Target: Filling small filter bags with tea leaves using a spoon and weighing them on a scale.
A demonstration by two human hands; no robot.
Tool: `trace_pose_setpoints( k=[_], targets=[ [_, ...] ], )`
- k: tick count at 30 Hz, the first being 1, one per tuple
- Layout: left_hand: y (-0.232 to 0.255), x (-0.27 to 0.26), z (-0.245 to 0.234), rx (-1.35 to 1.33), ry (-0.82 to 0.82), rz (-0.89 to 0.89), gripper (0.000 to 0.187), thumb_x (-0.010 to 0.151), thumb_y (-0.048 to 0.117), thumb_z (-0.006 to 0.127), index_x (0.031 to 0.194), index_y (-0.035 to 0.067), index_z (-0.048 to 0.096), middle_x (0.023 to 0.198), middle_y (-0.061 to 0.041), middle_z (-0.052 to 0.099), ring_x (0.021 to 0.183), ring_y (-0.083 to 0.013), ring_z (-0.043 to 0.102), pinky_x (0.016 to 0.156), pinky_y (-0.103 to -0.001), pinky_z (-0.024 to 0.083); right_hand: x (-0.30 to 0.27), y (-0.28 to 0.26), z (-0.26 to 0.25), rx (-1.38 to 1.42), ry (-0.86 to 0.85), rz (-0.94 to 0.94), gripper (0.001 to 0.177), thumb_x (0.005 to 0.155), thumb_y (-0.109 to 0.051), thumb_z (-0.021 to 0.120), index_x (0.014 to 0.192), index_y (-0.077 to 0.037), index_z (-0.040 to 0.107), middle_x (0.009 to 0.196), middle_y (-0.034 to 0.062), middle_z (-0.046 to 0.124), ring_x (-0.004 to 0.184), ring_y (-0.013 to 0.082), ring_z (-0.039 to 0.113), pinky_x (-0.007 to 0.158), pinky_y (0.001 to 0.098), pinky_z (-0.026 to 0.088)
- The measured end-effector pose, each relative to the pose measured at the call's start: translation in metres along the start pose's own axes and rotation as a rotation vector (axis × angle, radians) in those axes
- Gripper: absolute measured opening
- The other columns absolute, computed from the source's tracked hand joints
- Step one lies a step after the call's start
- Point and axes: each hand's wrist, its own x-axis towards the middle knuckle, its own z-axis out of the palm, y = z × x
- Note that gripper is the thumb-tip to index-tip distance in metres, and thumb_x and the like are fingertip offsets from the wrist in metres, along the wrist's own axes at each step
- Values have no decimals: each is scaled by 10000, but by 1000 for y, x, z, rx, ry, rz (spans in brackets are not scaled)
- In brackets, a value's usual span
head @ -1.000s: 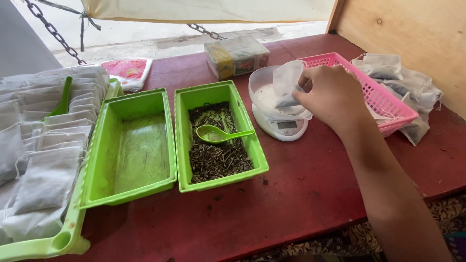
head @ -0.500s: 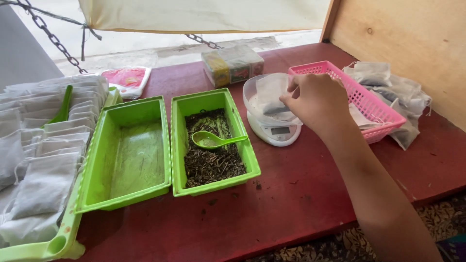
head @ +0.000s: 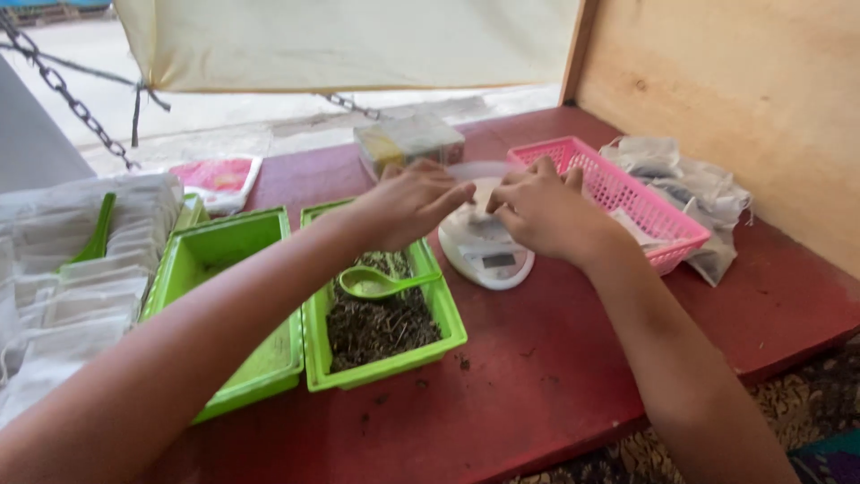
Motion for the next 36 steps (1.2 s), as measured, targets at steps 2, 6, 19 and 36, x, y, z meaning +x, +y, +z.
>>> trace_pose_setpoints(
  k=[2,6,19,36],
  targets=[
    [8,2,-7,13,-3,35,594,1101,491,184,1156,171,682,1185,-89,693,1327,-407,486,1018,-616,306,4,6,18,-26,65,14,283,943,-362,454,1027,-349,724,1145,-73,690,1179,305,495,868,488,395],
    [11,-1,-5,3,3,72,558,1098,527,198,1041,188,639,1064,-42,675,1231,-376,512,982,-567,295,-6,-13,14,76,296,43,191,958,-230,529,957,-118,683,1080,113,664,1147,357,535,785,500,374],
    [6,-9,16,-144,163,3,440,1110,485,242,1279,216,547,1274,-58,564,1427,-323,359,1084,-511,229,9,6,-10,188,-54,45,262,969,-524,496,1036,-308,627,1105,-58,647,1179,303,530,914,550,341],
    [-4,-5,25,-83,133,-39,561,1112,499,193,1110,200,668,1186,-41,658,1415,-331,398,1084,-567,256,9,-2,-11,201,-165,240,244,957,-474,540,1085,-382,726,1258,-105,636,1326,249,405,1004,552,308]
  ],
)
